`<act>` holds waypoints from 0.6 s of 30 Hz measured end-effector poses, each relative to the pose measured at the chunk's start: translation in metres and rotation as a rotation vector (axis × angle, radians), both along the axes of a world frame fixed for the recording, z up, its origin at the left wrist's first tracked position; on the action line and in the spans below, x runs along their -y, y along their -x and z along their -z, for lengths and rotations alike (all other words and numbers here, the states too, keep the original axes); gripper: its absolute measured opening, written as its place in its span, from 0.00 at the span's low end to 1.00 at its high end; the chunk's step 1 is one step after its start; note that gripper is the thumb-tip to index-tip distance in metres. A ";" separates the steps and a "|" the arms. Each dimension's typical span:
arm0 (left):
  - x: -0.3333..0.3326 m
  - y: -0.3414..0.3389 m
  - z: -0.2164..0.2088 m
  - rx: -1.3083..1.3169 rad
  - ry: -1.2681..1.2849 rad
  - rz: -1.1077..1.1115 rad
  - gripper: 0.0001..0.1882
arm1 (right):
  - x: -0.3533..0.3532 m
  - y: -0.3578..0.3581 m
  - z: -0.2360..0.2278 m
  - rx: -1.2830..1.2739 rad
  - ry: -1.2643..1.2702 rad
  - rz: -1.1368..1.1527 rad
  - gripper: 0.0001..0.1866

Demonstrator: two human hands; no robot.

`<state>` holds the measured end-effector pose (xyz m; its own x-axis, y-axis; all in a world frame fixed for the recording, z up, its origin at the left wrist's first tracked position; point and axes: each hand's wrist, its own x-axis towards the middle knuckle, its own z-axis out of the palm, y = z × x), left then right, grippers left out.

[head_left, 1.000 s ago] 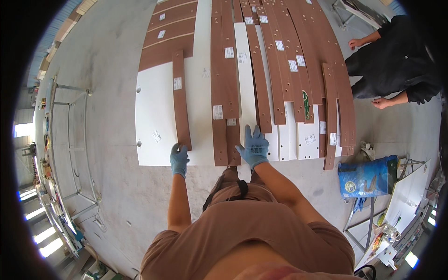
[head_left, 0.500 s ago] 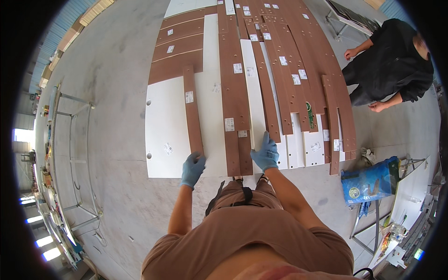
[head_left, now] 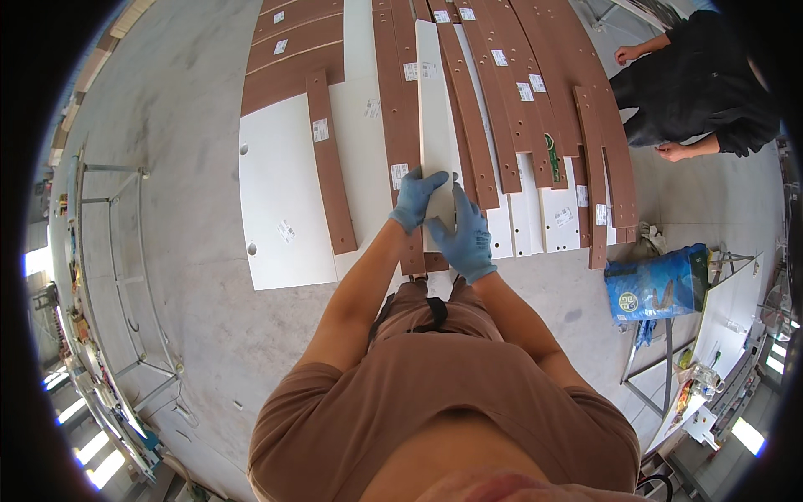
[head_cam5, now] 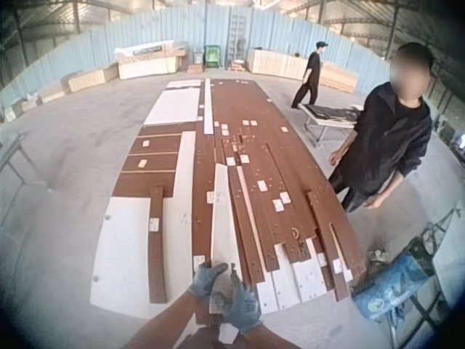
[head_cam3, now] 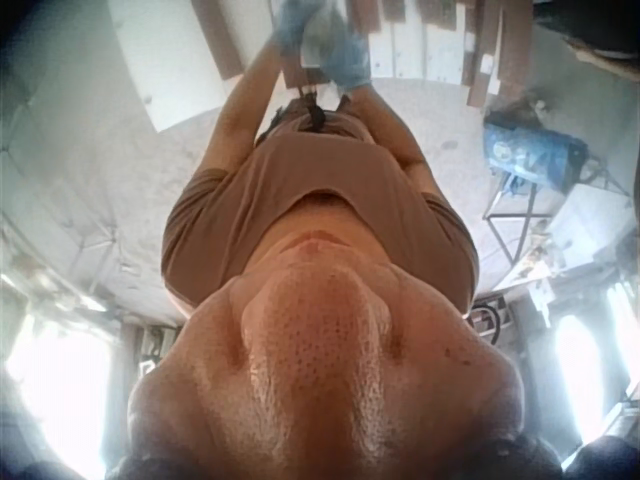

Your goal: The person arranges brown and white wooden planks on a large white work surface. They repeatedly pick up planks, place them in rows, and adjust their positions to align with other pieces. A second person is visible nearby, also handling planks.

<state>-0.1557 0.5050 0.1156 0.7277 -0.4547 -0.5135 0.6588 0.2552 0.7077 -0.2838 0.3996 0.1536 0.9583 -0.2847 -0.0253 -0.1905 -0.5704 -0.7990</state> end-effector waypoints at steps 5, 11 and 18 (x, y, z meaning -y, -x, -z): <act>-0.027 0.023 -0.015 0.048 -0.022 -0.038 0.17 | 0.030 -0.006 0.033 0.158 -0.392 0.177 0.23; -0.054 0.039 -0.025 0.216 -0.058 -0.085 0.17 | 0.015 -0.015 0.037 0.095 -0.342 0.029 0.19; -0.065 0.037 -0.024 0.240 -0.179 -0.096 0.18 | -0.015 -0.027 0.013 0.051 -0.431 -0.060 0.24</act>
